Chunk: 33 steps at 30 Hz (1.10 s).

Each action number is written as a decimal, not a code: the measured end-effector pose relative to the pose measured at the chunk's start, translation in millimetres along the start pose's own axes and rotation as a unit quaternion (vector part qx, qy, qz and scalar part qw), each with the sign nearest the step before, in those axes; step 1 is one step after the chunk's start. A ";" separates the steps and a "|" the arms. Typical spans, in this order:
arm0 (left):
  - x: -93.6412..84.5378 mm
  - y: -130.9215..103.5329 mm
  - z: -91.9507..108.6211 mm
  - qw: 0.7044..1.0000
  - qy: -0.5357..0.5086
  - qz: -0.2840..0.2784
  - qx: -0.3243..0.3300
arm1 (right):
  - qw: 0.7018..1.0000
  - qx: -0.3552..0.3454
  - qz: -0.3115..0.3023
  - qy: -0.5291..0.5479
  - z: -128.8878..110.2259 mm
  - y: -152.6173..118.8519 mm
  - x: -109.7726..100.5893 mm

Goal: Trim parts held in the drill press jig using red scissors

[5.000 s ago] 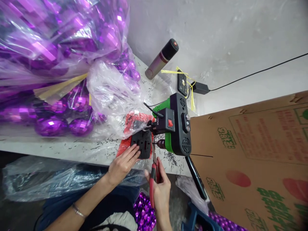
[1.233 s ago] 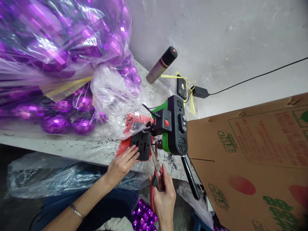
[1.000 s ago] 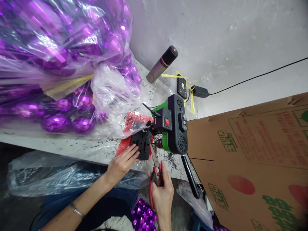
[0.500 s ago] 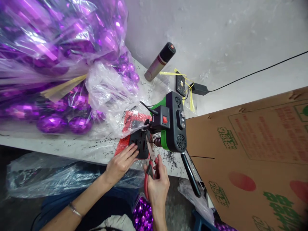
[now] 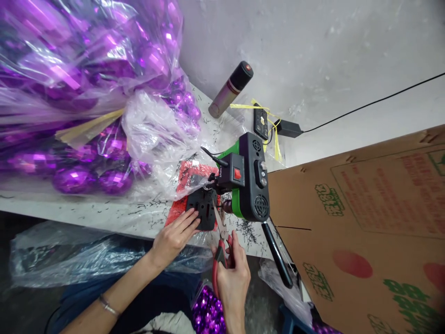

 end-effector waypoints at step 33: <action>0.8 -0.3 -0.1 1.000 0.000 0.006 0.003 | 0.997 0.022 -0.047 0.058 12.2 -1.4 4.4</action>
Point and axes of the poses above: each hand's wrist, its own y-axis towards the middle knuckle, its own x-axis out of the palm, z = x × y, the point moved 4 cm from there along y, towards the middle knuckle, and after that the axes turned 15 degrees about x, right-handed, at the moved point
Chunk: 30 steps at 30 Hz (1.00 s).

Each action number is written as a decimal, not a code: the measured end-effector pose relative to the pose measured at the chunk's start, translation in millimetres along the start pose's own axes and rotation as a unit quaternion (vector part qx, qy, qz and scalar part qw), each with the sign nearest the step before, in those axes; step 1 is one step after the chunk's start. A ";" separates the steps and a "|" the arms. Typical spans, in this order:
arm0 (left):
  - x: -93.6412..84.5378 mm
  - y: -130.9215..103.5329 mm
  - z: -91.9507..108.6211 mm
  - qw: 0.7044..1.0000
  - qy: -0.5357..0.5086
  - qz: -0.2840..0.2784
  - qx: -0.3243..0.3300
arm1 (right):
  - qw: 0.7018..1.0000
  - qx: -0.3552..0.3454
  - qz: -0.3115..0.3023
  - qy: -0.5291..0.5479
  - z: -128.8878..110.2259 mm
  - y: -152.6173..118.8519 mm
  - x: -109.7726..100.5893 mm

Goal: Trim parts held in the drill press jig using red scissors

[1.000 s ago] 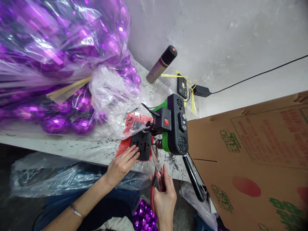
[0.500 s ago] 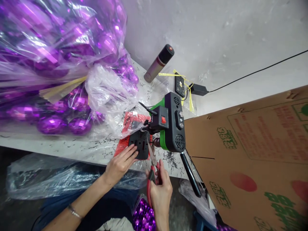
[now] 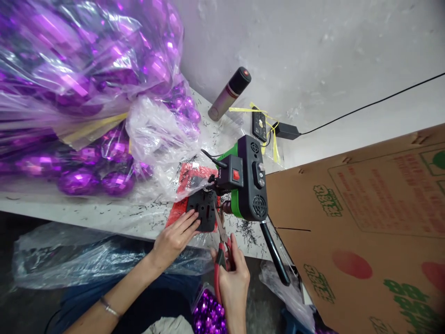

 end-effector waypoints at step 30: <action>-8.6 76.1 -19.9 0.964 -0.188 0.099 -0.160 | 0.997 0.037 -0.074 -0.010 50.1 26.3 -7.6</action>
Point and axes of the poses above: each hand's wrist, its own y-axis towards the middle knuckle, its own x-axis out of the palm, z = x × y, the point moved 4 cm from there along y, towards the middle knuckle, and after that the axes turned 15 degrees about x, right-handed, at the moved point
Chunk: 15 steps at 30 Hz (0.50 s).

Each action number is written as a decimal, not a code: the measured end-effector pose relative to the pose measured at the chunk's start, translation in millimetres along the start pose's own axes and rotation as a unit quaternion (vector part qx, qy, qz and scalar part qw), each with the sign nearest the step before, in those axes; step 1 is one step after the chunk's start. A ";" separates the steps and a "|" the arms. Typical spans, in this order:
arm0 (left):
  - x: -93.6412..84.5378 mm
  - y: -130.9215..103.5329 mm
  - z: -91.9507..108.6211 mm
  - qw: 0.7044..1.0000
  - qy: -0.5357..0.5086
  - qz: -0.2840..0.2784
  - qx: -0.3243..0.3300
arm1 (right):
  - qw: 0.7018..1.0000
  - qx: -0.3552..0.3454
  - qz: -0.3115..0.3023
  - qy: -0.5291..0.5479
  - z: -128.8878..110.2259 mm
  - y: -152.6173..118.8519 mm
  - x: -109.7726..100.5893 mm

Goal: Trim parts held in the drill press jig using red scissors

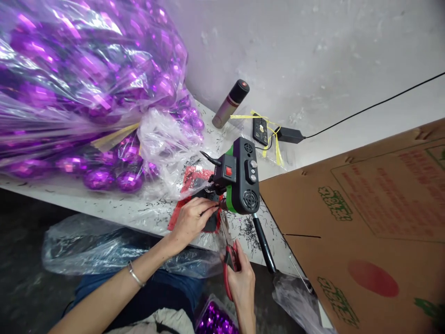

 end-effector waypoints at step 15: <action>-0.9 -5.0 -12.9 0.997 -0.028 -0.007 0.077 | 0.998 -0.009 0.016 -0.062 -2.1 -2.0 12.1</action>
Point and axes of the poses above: each hand's wrist, its own y-axis towards the middle knuckle, its own x-axis out of the palm, z = x × y, the point moved 4 cm from there along y, towards the middle knuckle, and after that the axes turned 15 degrees about x, right-handed, at the moved point
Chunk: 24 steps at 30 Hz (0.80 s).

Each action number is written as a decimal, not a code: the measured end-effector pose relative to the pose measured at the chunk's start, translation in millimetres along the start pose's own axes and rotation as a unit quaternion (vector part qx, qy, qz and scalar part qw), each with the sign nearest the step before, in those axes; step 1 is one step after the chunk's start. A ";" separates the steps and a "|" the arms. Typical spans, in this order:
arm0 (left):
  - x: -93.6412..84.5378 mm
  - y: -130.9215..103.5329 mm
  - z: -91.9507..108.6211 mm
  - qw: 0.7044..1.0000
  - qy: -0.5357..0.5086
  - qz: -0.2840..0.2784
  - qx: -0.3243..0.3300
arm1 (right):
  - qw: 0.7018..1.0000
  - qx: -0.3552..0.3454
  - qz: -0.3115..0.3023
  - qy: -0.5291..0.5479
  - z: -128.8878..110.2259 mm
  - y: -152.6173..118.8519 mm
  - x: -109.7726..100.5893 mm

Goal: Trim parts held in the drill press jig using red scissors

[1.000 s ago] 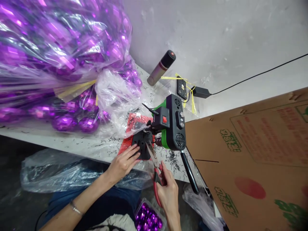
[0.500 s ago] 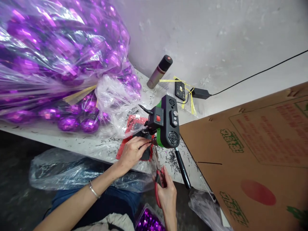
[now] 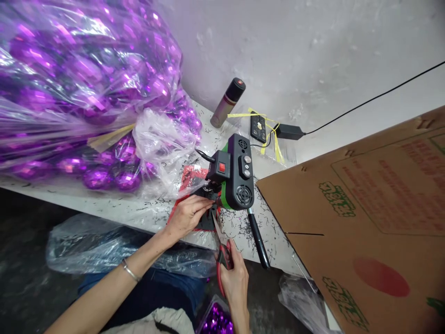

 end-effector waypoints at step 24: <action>-9.1 14.0 7.3 0.981 0.115 -0.087 0.126 | 0.995 -0.072 0.049 -0.039 3.4 1.0 6.1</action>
Point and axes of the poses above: each hand's wrist, its own y-axis towards the middle knuckle, its own x-axis out of the palm, z = x × y, the point moved 4 cm from there along y, towards the middle knuckle, and after that the axes turned 15 degrees about x, right-handed, at the moved point
